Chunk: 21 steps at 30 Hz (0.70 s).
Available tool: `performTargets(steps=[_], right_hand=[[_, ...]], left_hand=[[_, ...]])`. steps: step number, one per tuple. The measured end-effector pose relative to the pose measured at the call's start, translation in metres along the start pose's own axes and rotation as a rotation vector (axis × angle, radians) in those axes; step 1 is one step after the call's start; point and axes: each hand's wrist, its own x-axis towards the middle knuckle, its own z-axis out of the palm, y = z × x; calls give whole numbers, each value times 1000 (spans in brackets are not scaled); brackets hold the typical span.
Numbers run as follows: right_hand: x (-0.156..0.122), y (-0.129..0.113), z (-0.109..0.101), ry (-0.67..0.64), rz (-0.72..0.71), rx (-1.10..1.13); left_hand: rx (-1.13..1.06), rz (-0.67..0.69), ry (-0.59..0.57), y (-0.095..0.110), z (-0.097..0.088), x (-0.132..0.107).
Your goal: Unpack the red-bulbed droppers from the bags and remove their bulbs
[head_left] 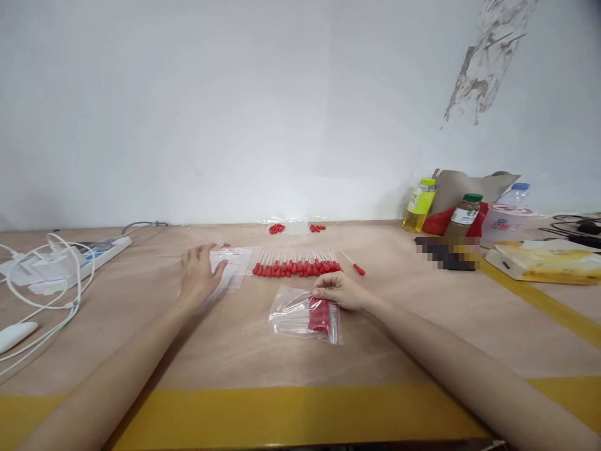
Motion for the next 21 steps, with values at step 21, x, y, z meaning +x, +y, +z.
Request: performTargets(steps=[21], right_hand=[[19,47,-68,612,396,-395]], left_hand=[[-689,686,-659,118,-8,-72]])
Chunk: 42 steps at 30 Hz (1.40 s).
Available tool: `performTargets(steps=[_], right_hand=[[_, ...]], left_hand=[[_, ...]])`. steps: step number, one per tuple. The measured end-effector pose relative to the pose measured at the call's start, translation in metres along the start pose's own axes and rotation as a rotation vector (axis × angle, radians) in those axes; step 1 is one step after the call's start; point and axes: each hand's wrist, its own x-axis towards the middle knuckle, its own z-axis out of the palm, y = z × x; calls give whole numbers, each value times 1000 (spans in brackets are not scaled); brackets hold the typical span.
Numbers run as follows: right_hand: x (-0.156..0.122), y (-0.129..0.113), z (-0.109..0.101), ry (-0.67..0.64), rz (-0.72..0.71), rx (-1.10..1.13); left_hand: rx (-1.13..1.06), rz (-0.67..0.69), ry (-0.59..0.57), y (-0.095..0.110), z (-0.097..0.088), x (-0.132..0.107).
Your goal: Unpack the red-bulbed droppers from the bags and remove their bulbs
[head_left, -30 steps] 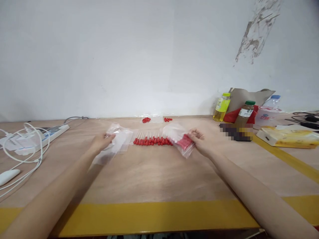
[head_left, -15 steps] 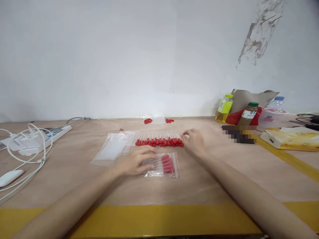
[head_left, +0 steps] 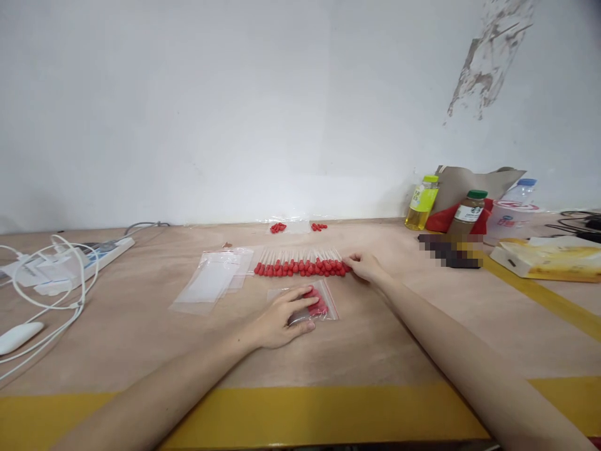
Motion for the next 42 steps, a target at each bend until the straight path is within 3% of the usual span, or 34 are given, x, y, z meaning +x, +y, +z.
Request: performTargets(steps=[3,9,14,17,20,27,35,42], right_hand=[[-1,5,-6,48,-8,36],[-32,-3,-7,127,-98,69],[-77,-21,7,-135,-289,25],[-89,-29,10,-275,-228,-9],[-88,-31,10,-274,-150,5],[-88,-29,15,-431,-144,169],[-98,-35,15,-389,-99,205],[-101,-31,20,-339,-107,161]], left_hand=[[-23,-93,50,5,-3,-2],[-48,-83,69,0,-16,-5],[-83,-5,89,1,-19,7],[-61,58,73,4,-15,23],[-48,84,64,3,-6,37],[-80,117,170,-1,10,39],[94,234,131,-19,8,50],[201,281,147,-21,5,49]])
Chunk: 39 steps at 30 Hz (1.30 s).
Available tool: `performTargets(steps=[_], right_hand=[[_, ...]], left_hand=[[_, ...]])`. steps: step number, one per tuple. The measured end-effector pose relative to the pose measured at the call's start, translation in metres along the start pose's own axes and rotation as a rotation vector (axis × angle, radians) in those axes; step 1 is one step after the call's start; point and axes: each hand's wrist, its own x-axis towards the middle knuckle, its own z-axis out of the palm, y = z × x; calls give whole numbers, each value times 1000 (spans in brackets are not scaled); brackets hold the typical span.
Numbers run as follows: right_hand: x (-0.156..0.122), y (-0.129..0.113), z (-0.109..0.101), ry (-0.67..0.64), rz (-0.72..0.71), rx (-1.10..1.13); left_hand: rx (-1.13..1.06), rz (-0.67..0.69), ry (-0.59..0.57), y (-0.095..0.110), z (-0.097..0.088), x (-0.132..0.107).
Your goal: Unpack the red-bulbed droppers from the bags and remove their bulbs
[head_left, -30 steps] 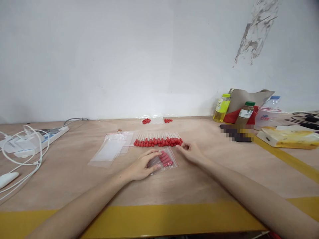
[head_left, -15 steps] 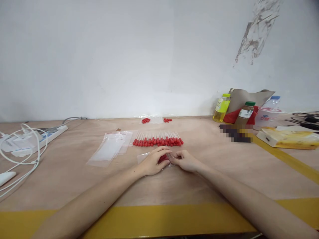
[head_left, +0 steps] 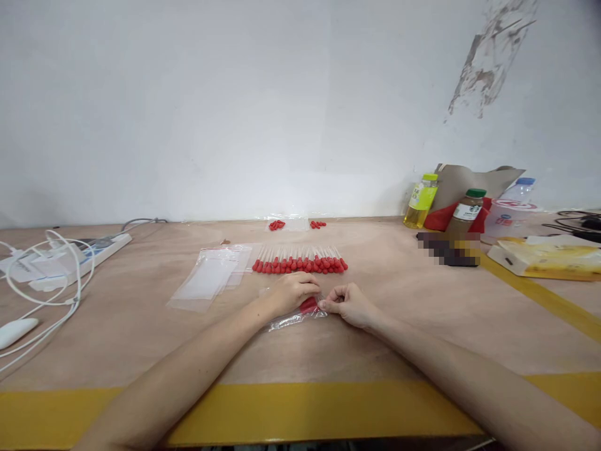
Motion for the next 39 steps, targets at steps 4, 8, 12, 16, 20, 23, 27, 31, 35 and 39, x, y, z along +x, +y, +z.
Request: performTargets(steps=[4,8,12,16,20,23,27,31,35,39], right_hand=[[0,-2,-6,-3,-112,1],[-2,-4,-19,77,-545,-149],[-2,-3,-22,90,-884,-506],[4,-1,-17,204,-989,-715],[9,1,-16,318,-1141,-812],[10,1,-16,343,-1246,-872],[9,-3,-17,261,-1305,-1009],[9,-7,-23,188,-1330,-1101],[8,-4,-31,83,-1260,-1085],[2,-2,-35,-19,-1006,-811]], left_hand=[[73,11,-11,2,-2,-2],[69,-4,-10,3,-2,-5],[34,-21,-13,4,-2,-6],[11,-16,2,5,-1,-7],[15,28,23,6,0,-7],[80,83,2,7,-2,-5],[231,200,-99,9,-7,-1],[340,342,-111,5,-19,0],[392,411,-52,-1,-34,-4],[263,230,-61,4,-38,-13]])
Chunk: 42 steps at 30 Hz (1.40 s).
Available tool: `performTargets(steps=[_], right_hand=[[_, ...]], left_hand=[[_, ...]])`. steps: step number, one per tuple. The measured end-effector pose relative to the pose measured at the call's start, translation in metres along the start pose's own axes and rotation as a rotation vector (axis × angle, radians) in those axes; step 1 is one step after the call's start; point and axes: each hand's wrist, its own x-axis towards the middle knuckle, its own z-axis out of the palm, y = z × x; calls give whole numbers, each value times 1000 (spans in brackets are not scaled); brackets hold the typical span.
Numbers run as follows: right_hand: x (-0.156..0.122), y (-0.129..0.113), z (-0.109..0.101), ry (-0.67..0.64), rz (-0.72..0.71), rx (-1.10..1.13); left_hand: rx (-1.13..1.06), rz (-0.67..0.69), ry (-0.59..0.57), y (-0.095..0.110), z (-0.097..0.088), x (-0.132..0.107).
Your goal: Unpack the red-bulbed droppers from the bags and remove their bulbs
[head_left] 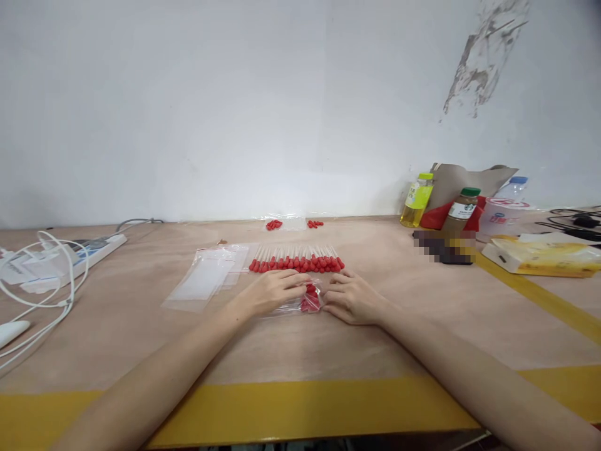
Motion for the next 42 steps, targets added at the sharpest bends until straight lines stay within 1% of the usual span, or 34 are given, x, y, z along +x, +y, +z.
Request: performTargets(steps=[2,4,6,8,10,12,15,17,20,22,26,28,30,32,34,39,42], right_hand=[[0,-2,0,4,171,198],[2,-3,3,16,367,390],[6,-2,10,18,530,566],[9,0,18,28,615,690],[10,0,24,44,624,740],[10,0,26,58,595,738],[9,-1,23,50,538,716],[9,0,20,20,527,731],[9,2,19,-57,588,806],[10,1,18,-70,630,780],[13,-4,18,2,679,638],[14,-7,21,27,706,661],[14,-8,24,44,715,732],[14,-9,27,41,703,792],[15,-9,26,26,680,795],[17,-11,18,23,604,679],[16,-7,17,21,618,765]], left_hand=[[-169,-171,-10,7,2,-4],[-336,-305,-57,14,4,-9],[-449,-372,-110,18,5,-14],[-504,-404,-116,19,7,-18],[-521,-414,-99,19,9,-20],[-526,-420,-89,20,10,-20],[-540,-448,-75,21,11,-20],[-547,-470,-70,22,11,-19],[-550,-503,-63,25,11,-19],[-552,-512,-53,26,12,-18],[-563,-495,-39,27,12,-18],[-570,-496,-40,27,12,-18],[-575,-504,-46,27,12,-18],[-576,-516,-48,26,12,-19],[-575,-524,-50,26,13,-20],[-576,-525,-54,26,12,-19],[-575,-533,-52,27,10,-18]])
